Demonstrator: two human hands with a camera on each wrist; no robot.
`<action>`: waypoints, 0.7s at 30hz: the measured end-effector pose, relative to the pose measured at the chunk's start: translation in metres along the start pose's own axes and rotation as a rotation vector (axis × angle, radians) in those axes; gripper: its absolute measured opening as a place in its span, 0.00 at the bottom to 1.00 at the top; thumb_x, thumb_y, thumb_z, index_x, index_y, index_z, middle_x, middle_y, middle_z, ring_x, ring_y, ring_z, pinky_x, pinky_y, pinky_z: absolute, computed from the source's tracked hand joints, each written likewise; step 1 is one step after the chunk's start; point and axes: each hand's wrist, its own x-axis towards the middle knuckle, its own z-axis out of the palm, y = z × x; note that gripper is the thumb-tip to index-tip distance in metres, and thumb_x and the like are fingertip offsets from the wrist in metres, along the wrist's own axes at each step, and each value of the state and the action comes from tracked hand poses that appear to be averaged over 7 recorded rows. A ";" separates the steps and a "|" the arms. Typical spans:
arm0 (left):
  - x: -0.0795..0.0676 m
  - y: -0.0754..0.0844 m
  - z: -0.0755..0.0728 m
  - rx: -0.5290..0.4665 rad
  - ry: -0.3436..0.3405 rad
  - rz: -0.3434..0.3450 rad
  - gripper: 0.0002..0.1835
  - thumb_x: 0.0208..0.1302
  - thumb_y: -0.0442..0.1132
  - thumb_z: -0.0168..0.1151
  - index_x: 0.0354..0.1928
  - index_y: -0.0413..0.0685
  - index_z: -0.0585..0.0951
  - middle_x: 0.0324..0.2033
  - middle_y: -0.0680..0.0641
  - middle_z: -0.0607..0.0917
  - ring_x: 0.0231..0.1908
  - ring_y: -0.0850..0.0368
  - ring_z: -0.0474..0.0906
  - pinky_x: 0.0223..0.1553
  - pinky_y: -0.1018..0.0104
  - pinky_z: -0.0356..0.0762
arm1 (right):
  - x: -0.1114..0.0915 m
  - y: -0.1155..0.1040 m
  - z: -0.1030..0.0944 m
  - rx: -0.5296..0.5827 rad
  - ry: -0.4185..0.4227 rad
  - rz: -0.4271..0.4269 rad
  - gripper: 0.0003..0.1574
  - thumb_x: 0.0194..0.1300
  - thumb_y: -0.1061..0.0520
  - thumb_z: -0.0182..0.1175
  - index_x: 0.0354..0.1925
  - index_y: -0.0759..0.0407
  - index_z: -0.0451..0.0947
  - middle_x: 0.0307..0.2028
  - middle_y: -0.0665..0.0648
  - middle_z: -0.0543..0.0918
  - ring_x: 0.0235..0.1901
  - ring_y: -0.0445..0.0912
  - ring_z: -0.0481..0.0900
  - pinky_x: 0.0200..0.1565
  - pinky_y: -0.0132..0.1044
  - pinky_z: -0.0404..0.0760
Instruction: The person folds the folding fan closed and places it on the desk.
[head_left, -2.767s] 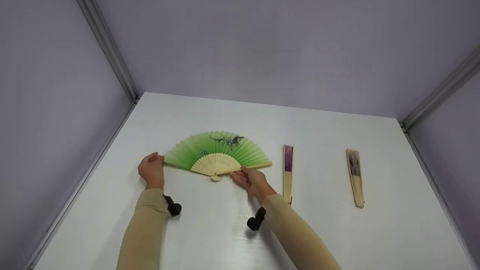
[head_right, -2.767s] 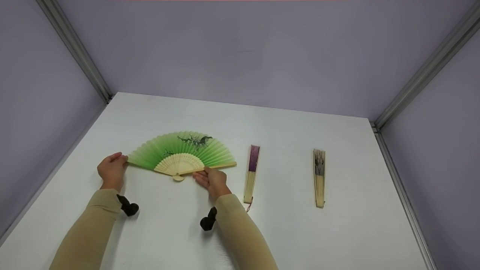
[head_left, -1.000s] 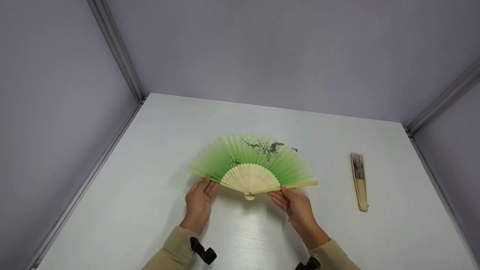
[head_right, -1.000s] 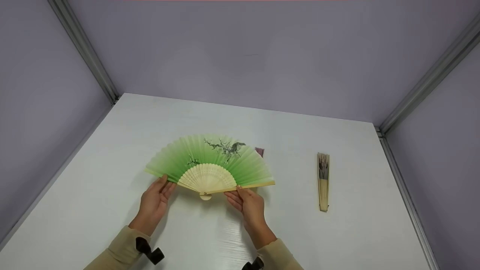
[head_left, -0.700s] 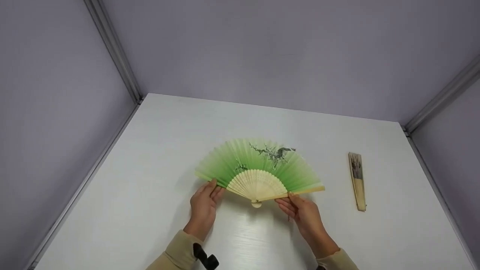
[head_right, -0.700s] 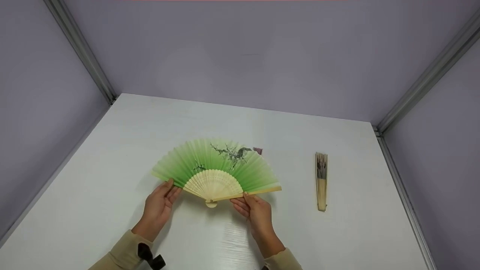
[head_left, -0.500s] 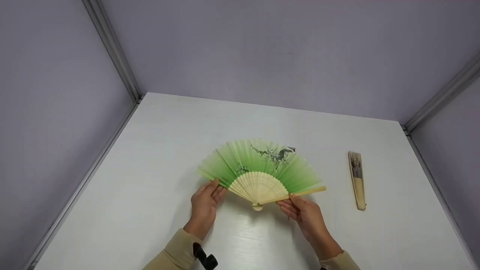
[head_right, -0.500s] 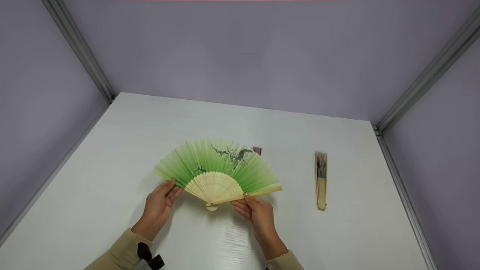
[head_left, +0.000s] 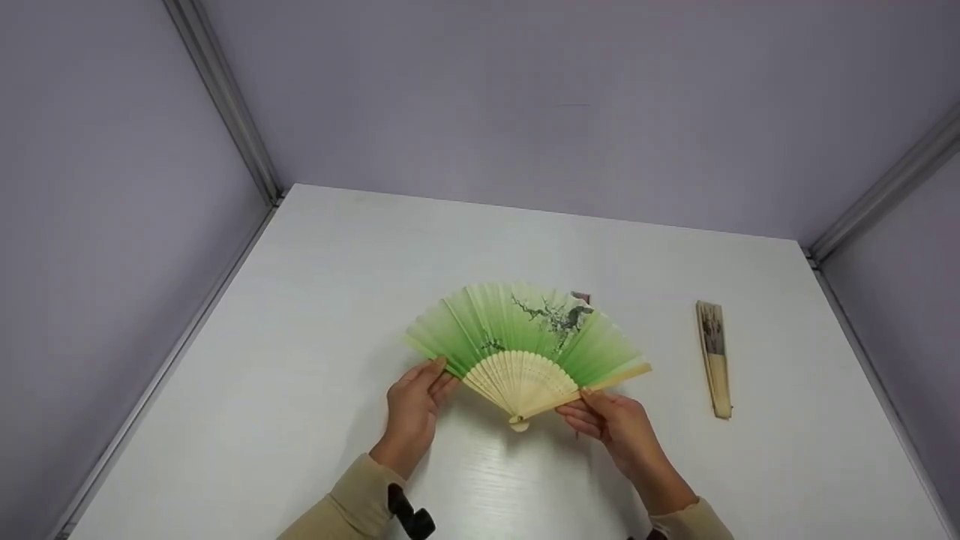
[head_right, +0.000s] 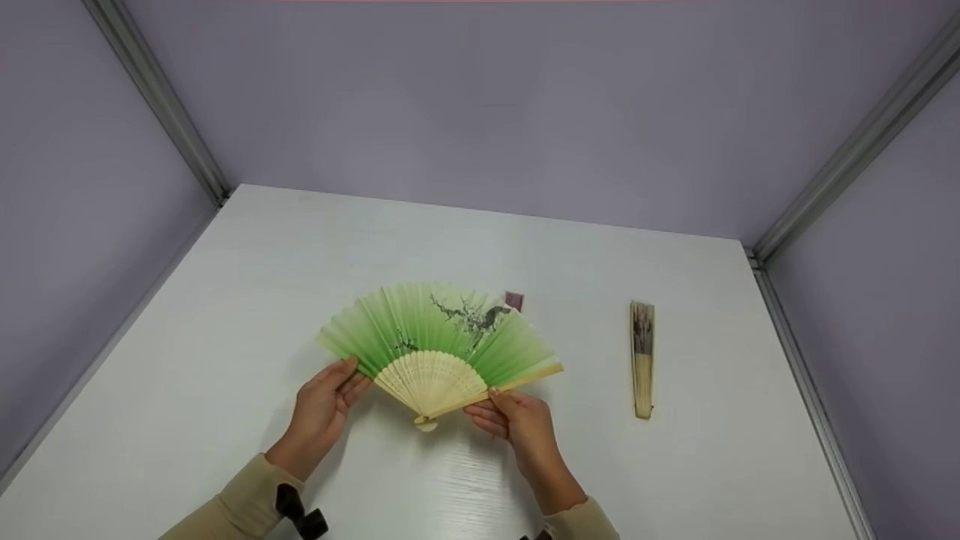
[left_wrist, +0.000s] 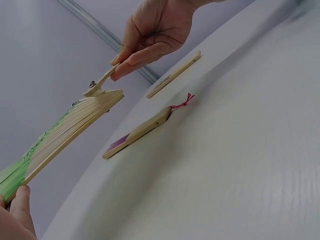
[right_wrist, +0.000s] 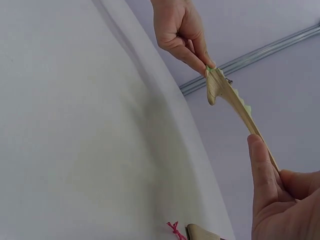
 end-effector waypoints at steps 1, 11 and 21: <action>0.000 0.003 0.000 -0.002 0.002 -0.005 0.14 0.71 0.33 0.58 0.53 0.30 0.74 0.33 0.50 0.86 0.37 0.63 0.85 0.48 0.70 0.87 | -0.001 -0.003 0.002 -0.007 -0.004 0.005 0.23 0.77 0.57 0.52 0.56 0.77 0.73 0.35 0.57 0.90 0.37 0.42 0.90 0.46 0.32 0.88; -0.002 0.016 0.001 0.052 -0.037 -0.027 0.18 0.73 0.33 0.56 0.58 0.27 0.72 0.36 0.51 0.87 0.39 0.64 0.86 0.50 0.70 0.86 | -0.006 -0.019 0.010 -0.106 -0.030 0.010 0.26 0.77 0.55 0.52 0.58 0.79 0.71 0.36 0.55 0.91 0.38 0.41 0.89 0.45 0.31 0.88; -0.002 0.014 0.004 0.040 -0.049 -0.017 0.18 0.73 0.32 0.56 0.58 0.26 0.72 0.35 0.51 0.87 0.39 0.63 0.86 0.49 0.69 0.87 | -0.003 -0.020 0.007 -0.134 -0.039 0.010 0.26 0.77 0.55 0.52 0.57 0.79 0.72 0.36 0.56 0.91 0.38 0.42 0.90 0.45 0.32 0.88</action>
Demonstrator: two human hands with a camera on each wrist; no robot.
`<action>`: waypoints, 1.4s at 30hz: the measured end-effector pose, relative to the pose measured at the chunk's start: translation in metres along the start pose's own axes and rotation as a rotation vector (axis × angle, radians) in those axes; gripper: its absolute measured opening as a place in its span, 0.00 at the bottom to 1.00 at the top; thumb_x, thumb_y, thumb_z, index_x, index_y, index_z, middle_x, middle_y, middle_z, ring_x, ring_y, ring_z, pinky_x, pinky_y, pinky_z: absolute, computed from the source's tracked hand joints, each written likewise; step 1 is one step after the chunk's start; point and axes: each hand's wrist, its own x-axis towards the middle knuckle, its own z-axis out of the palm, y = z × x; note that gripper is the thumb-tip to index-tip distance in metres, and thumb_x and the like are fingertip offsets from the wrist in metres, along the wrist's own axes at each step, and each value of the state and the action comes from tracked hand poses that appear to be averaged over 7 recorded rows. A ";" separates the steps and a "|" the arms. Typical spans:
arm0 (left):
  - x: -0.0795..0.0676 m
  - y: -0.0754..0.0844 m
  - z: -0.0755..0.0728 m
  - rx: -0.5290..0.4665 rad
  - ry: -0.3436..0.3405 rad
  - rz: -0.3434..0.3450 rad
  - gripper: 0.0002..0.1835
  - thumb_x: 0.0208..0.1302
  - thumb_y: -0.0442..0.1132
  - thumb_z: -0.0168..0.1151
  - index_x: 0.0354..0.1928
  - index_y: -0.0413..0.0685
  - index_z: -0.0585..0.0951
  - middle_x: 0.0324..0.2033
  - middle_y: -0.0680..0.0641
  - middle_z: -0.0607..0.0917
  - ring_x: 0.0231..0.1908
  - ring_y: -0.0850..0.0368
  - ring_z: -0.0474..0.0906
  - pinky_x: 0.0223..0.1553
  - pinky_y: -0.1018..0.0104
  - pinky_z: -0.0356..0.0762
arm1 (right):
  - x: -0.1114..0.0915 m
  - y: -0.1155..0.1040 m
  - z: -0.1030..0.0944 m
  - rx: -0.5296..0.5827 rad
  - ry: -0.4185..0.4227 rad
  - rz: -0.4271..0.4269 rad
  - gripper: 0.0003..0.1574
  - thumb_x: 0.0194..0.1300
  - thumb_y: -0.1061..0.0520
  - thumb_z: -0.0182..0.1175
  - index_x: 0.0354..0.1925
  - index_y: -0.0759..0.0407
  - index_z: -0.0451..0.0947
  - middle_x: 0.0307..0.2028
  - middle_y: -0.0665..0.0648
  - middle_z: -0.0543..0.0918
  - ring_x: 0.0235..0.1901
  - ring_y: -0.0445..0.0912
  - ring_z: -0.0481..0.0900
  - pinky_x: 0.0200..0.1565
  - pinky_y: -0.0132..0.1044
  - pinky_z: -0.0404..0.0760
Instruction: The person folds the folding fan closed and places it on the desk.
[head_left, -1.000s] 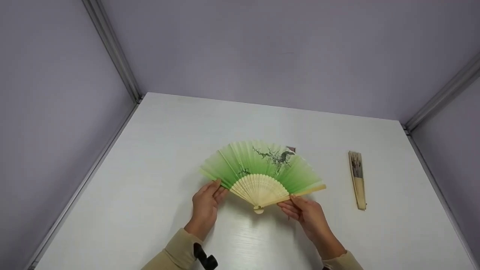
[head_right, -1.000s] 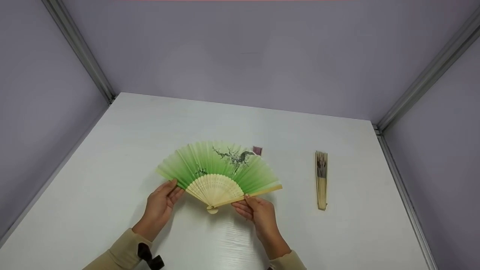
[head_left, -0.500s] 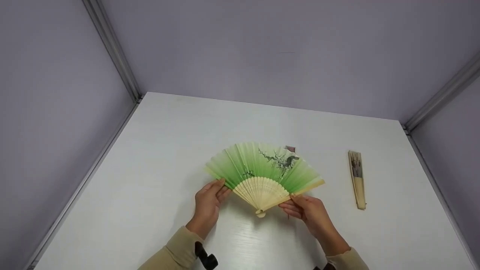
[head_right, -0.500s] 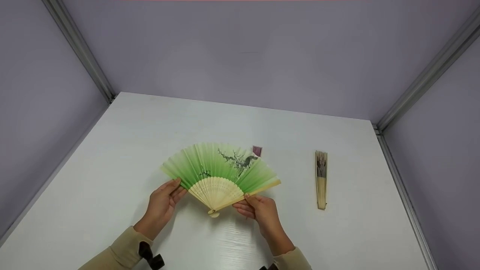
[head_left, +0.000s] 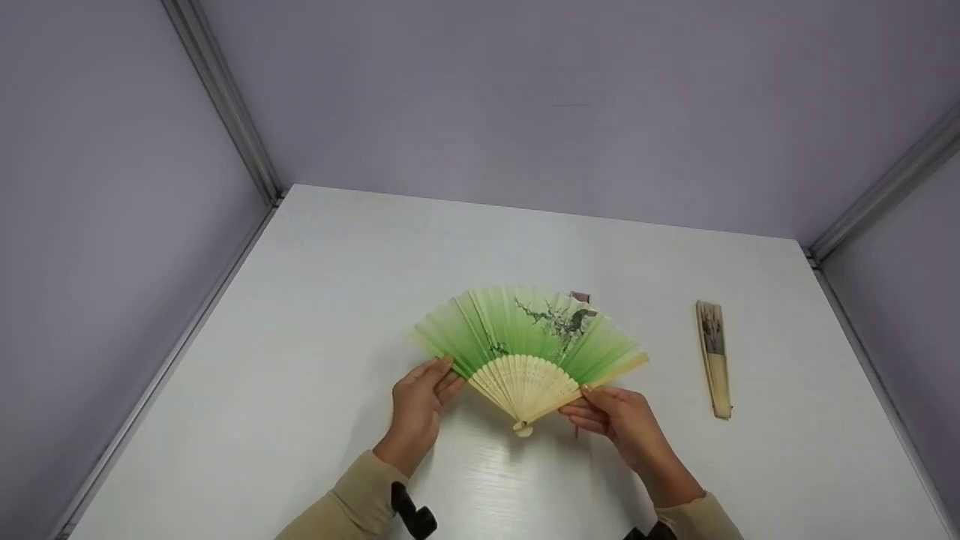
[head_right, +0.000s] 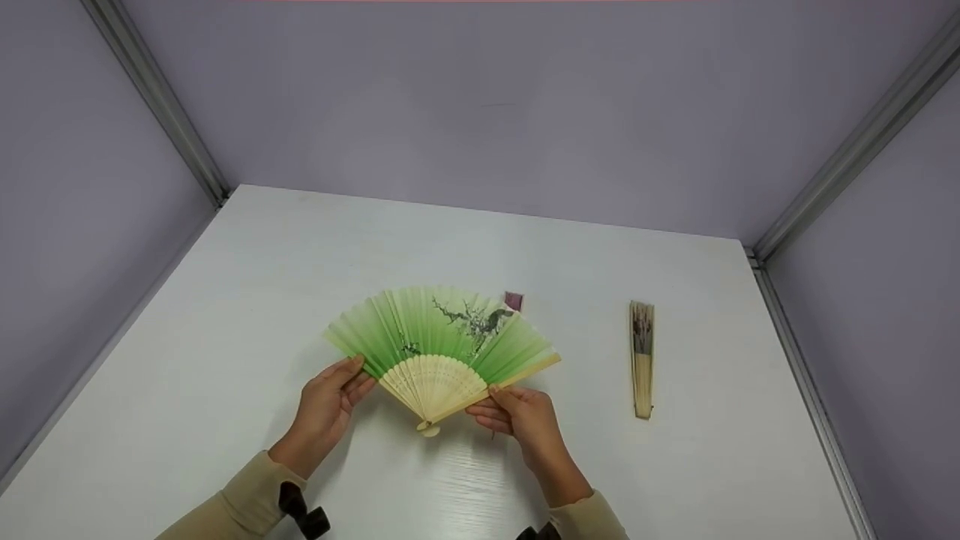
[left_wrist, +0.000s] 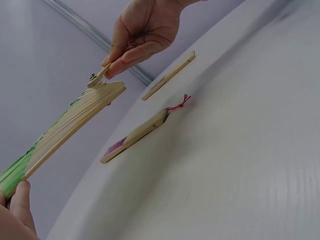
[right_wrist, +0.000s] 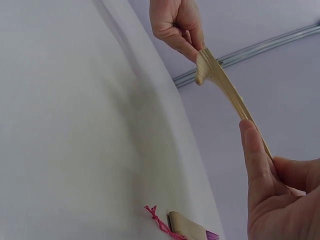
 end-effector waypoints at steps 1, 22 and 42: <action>0.000 0.000 0.001 -0.002 0.002 -0.001 0.17 0.72 0.32 0.56 0.57 0.26 0.73 0.35 0.51 0.87 0.38 0.63 0.86 0.48 0.69 0.87 | 0.000 0.000 0.000 -0.002 -0.002 0.002 0.25 0.77 0.55 0.52 0.57 0.79 0.73 0.36 0.56 0.91 0.38 0.42 0.90 0.45 0.32 0.88; -0.001 0.001 0.001 0.063 -0.040 -0.035 0.18 0.73 0.34 0.56 0.57 0.26 0.73 0.36 0.51 0.89 0.40 0.62 0.87 0.49 0.68 0.87 | -0.002 -0.001 -0.005 -0.013 -0.075 0.000 0.23 0.76 0.55 0.53 0.53 0.75 0.77 0.36 0.56 0.91 0.38 0.42 0.90 0.44 0.32 0.89; 0.000 0.002 0.004 0.053 -0.043 -0.035 0.11 0.70 0.34 0.60 0.48 0.31 0.78 0.31 0.51 0.88 0.36 0.62 0.87 0.45 0.69 0.88 | -0.002 -0.004 -0.001 -0.061 -0.073 0.018 0.22 0.75 0.55 0.54 0.52 0.74 0.78 0.34 0.56 0.91 0.36 0.43 0.90 0.42 0.33 0.89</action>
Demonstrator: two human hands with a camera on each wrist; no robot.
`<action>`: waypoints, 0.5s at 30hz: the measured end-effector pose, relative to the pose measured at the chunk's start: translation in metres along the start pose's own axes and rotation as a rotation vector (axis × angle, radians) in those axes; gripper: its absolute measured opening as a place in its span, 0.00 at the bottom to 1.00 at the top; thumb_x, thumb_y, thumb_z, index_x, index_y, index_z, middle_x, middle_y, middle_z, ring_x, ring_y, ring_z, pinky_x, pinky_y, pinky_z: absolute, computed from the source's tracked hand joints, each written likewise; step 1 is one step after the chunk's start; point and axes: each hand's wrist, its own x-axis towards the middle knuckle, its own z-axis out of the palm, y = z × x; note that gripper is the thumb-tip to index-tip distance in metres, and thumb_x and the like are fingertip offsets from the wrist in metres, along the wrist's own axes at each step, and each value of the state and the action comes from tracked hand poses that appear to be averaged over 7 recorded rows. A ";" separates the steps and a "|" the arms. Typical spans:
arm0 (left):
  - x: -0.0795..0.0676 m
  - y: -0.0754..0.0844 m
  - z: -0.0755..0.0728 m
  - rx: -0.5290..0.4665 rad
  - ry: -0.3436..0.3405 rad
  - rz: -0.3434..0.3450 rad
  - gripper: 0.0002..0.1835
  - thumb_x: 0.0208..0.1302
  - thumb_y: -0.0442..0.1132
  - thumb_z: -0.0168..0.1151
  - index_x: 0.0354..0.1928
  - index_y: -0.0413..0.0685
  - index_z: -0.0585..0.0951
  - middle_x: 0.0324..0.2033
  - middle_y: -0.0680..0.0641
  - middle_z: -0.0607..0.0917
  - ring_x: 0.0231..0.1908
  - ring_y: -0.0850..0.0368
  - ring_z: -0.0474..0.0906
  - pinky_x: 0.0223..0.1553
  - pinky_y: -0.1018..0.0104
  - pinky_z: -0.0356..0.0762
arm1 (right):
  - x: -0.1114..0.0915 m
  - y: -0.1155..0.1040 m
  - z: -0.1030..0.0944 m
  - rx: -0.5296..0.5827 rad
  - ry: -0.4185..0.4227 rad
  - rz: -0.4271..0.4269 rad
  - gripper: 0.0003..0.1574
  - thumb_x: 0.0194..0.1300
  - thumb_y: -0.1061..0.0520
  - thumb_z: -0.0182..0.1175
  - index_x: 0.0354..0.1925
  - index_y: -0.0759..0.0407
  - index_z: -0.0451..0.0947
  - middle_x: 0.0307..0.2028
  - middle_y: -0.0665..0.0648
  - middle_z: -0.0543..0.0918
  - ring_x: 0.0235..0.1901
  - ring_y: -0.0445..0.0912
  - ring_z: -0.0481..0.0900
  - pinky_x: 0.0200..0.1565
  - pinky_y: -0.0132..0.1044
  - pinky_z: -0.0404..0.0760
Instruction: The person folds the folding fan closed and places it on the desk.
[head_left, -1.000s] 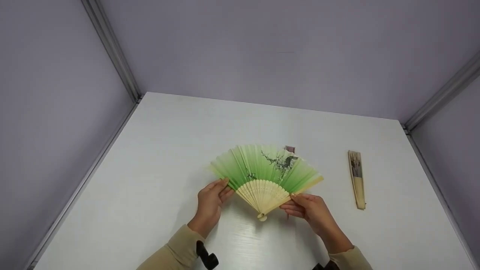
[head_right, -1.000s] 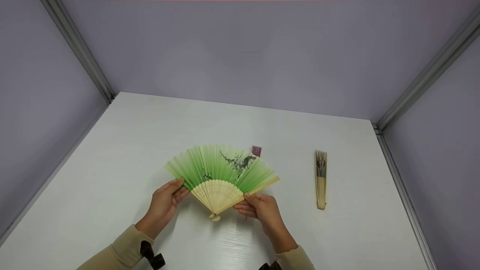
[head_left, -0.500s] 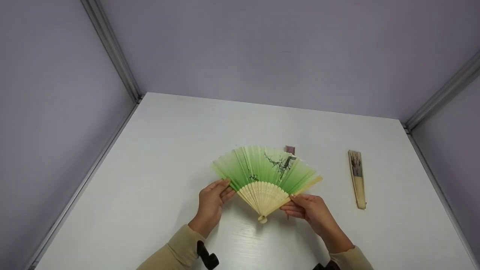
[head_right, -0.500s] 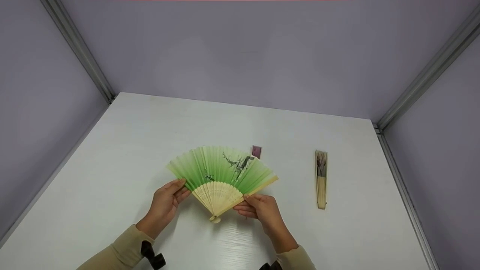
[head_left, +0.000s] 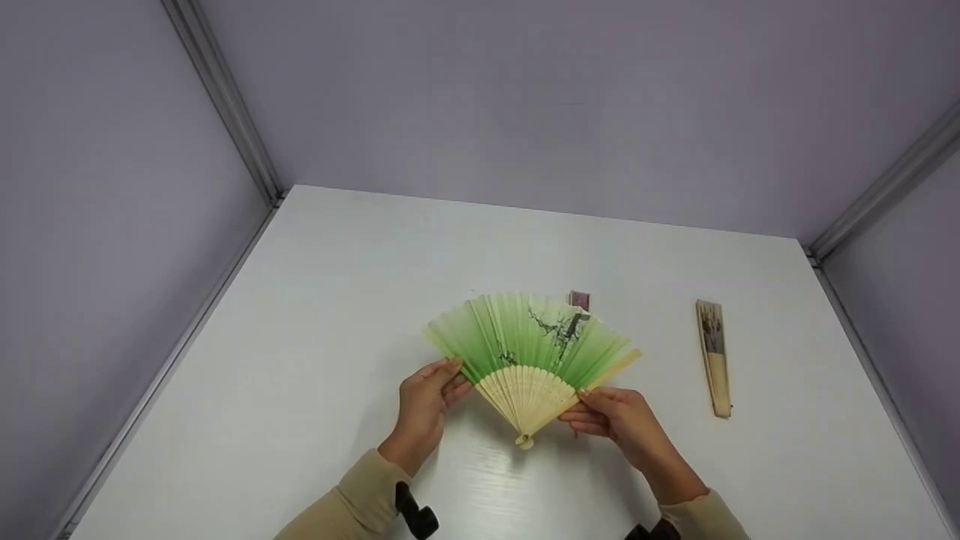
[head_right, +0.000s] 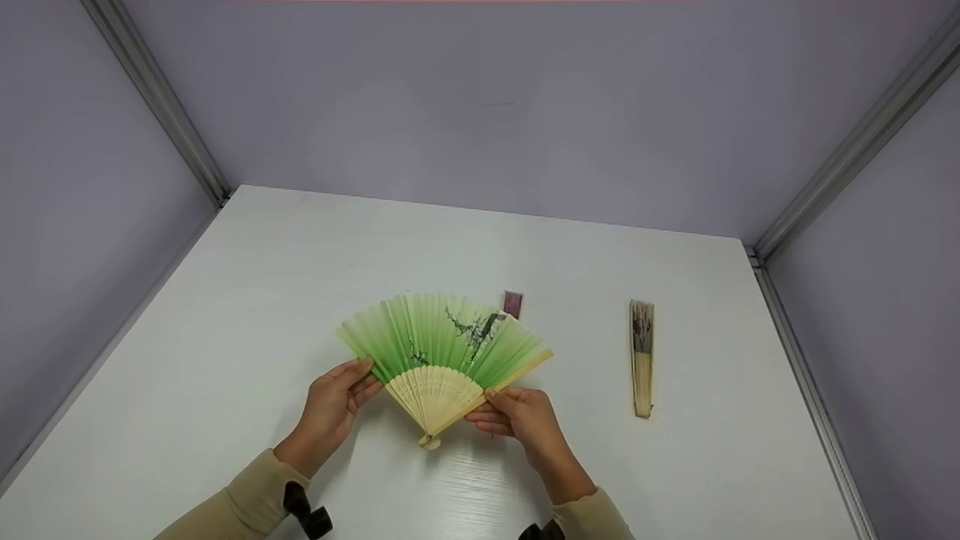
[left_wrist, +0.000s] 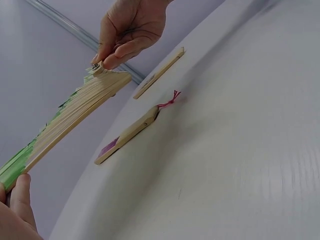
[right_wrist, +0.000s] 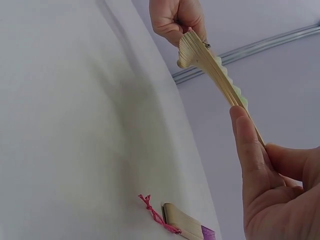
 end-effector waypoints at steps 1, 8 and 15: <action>0.000 -0.001 0.000 0.001 0.002 -0.001 0.11 0.70 0.34 0.60 0.48 0.31 0.78 0.31 0.51 0.88 0.36 0.62 0.87 0.45 0.69 0.88 | 0.000 0.000 0.000 -0.002 -0.003 0.001 0.22 0.75 0.55 0.54 0.52 0.75 0.78 0.34 0.57 0.91 0.36 0.43 0.90 0.42 0.33 0.89; 0.000 -0.003 0.000 0.038 -0.008 0.008 0.17 0.71 0.33 0.58 0.55 0.25 0.74 0.34 0.51 0.88 0.38 0.63 0.87 0.45 0.70 0.87 | 0.000 -0.001 0.000 -0.005 -0.024 0.004 0.20 0.75 0.56 0.54 0.51 0.73 0.79 0.33 0.56 0.91 0.36 0.42 0.90 0.42 0.32 0.89; -0.001 -0.004 0.000 0.034 -0.016 0.001 0.18 0.72 0.32 0.56 0.57 0.23 0.73 0.33 0.51 0.87 0.36 0.63 0.86 0.45 0.70 0.88 | 0.001 -0.001 -0.001 -0.002 -0.040 0.009 0.20 0.75 0.56 0.54 0.51 0.73 0.79 0.32 0.57 0.90 0.35 0.42 0.90 0.41 0.32 0.89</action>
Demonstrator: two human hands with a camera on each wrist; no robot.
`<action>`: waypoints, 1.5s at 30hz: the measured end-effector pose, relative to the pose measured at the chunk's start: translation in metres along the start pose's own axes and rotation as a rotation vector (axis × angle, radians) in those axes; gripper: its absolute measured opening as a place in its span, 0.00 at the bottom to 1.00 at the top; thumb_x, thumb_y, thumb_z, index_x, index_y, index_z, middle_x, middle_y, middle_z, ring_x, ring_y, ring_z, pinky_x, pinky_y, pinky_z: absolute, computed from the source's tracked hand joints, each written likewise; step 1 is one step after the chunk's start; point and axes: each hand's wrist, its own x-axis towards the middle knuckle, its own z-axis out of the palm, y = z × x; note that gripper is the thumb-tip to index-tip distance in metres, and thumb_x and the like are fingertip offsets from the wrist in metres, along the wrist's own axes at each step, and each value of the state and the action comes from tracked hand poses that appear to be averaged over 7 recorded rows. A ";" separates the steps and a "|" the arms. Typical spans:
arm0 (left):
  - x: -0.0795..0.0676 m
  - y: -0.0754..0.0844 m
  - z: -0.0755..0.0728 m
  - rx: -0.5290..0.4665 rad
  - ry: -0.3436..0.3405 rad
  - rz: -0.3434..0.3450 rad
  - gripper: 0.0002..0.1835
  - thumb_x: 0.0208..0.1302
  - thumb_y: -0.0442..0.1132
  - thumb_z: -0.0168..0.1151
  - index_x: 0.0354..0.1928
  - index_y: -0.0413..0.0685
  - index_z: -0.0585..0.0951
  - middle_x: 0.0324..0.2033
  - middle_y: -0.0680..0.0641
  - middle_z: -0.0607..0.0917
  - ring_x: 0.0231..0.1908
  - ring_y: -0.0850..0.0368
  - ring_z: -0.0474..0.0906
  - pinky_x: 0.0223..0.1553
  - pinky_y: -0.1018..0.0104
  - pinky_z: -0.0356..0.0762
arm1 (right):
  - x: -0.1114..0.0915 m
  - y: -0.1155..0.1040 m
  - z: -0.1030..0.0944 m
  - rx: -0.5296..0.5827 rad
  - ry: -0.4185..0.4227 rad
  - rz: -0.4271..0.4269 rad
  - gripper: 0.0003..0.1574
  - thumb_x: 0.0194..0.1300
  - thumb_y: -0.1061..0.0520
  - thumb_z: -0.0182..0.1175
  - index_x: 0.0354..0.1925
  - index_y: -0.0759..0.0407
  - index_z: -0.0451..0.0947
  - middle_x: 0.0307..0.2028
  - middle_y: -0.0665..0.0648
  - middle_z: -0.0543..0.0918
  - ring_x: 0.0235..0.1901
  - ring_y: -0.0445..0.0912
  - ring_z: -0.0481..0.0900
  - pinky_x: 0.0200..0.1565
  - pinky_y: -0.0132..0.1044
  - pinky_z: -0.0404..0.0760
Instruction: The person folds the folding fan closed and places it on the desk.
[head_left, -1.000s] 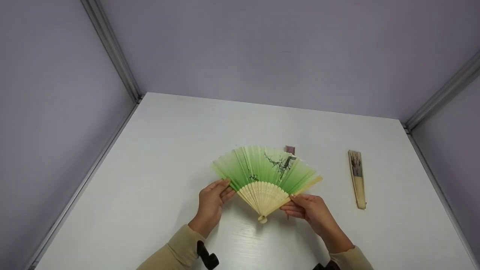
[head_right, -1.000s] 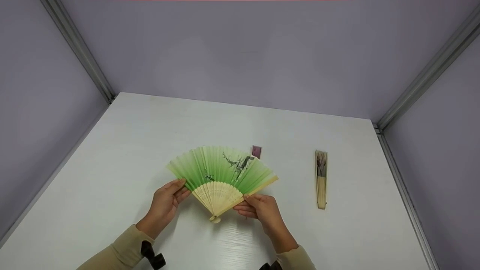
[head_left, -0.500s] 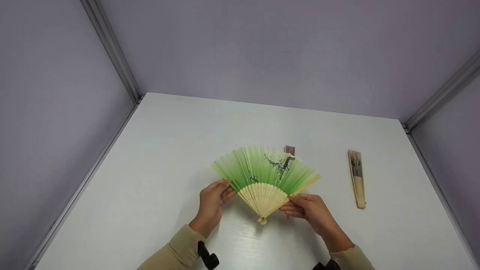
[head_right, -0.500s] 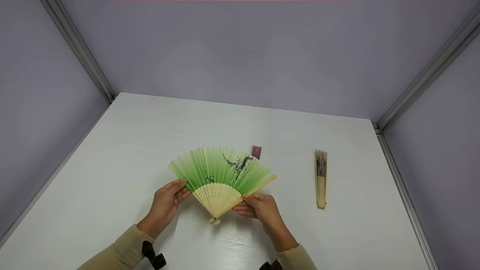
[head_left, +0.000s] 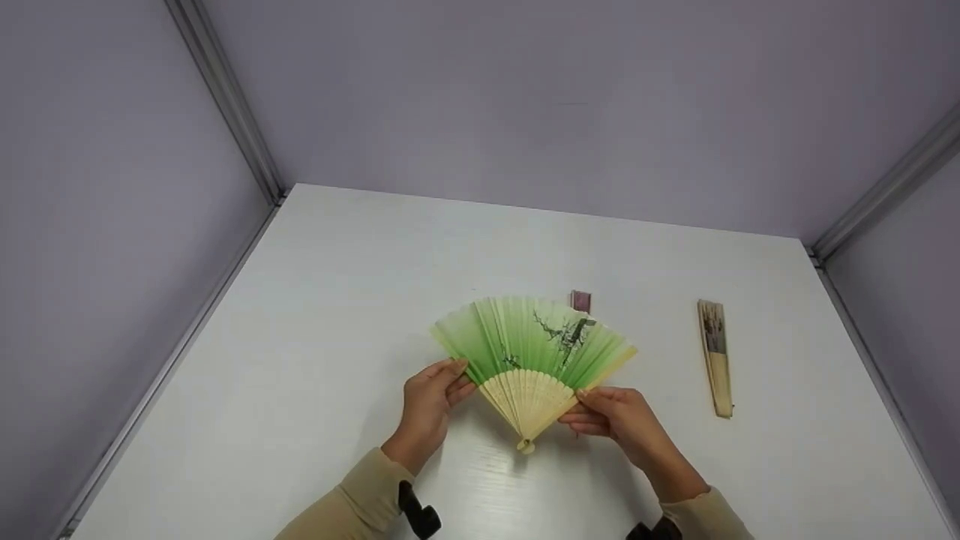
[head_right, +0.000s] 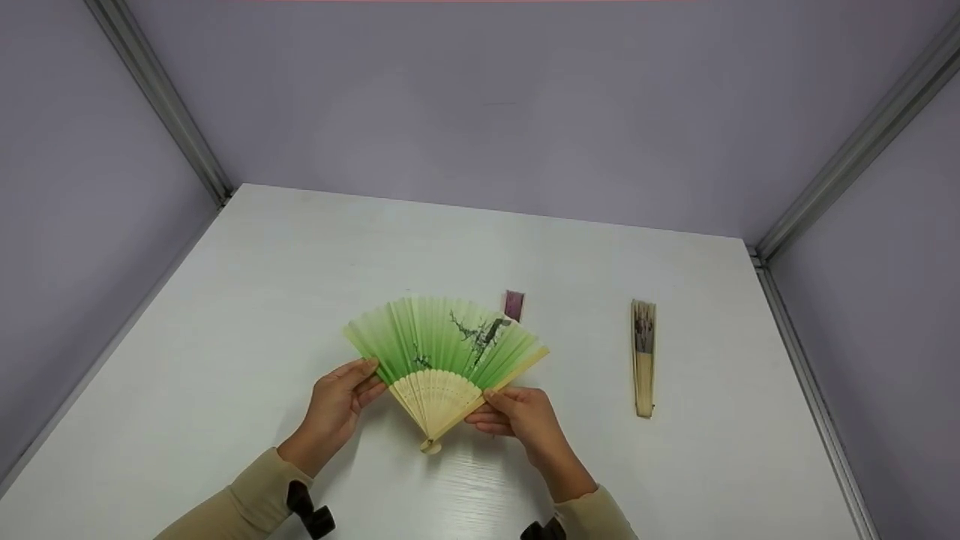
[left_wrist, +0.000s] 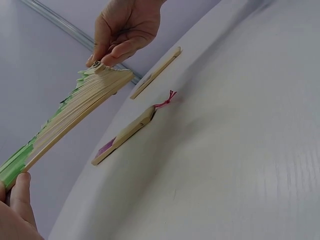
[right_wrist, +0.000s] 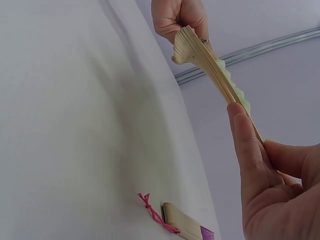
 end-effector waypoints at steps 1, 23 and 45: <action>0.000 0.000 0.000 -0.002 0.001 -0.002 0.18 0.72 0.32 0.57 0.56 0.23 0.74 0.33 0.51 0.87 0.36 0.64 0.86 0.44 0.70 0.88 | 0.000 0.000 0.000 -0.004 -0.007 0.001 0.20 0.75 0.56 0.54 0.51 0.73 0.79 0.32 0.57 0.90 0.35 0.42 0.90 0.41 0.31 0.89; 0.000 -0.001 0.002 0.018 -0.027 -0.018 0.15 0.69 0.33 0.61 0.51 0.27 0.79 0.29 0.51 0.88 0.33 0.62 0.87 0.41 0.71 0.88 | 0.001 -0.002 0.002 -0.047 -0.081 0.015 0.15 0.74 0.56 0.57 0.46 0.68 0.81 0.32 0.56 0.90 0.35 0.43 0.90 0.41 0.32 0.89; -0.002 -0.003 0.007 0.054 -0.027 -0.033 0.17 0.69 0.31 0.61 0.53 0.24 0.77 0.29 0.50 0.89 0.32 0.63 0.87 0.39 0.71 0.88 | 0.004 -0.004 0.006 -0.125 -0.123 0.037 0.22 0.74 0.55 0.56 0.51 0.75 0.79 0.34 0.59 0.90 0.34 0.43 0.90 0.43 0.36 0.90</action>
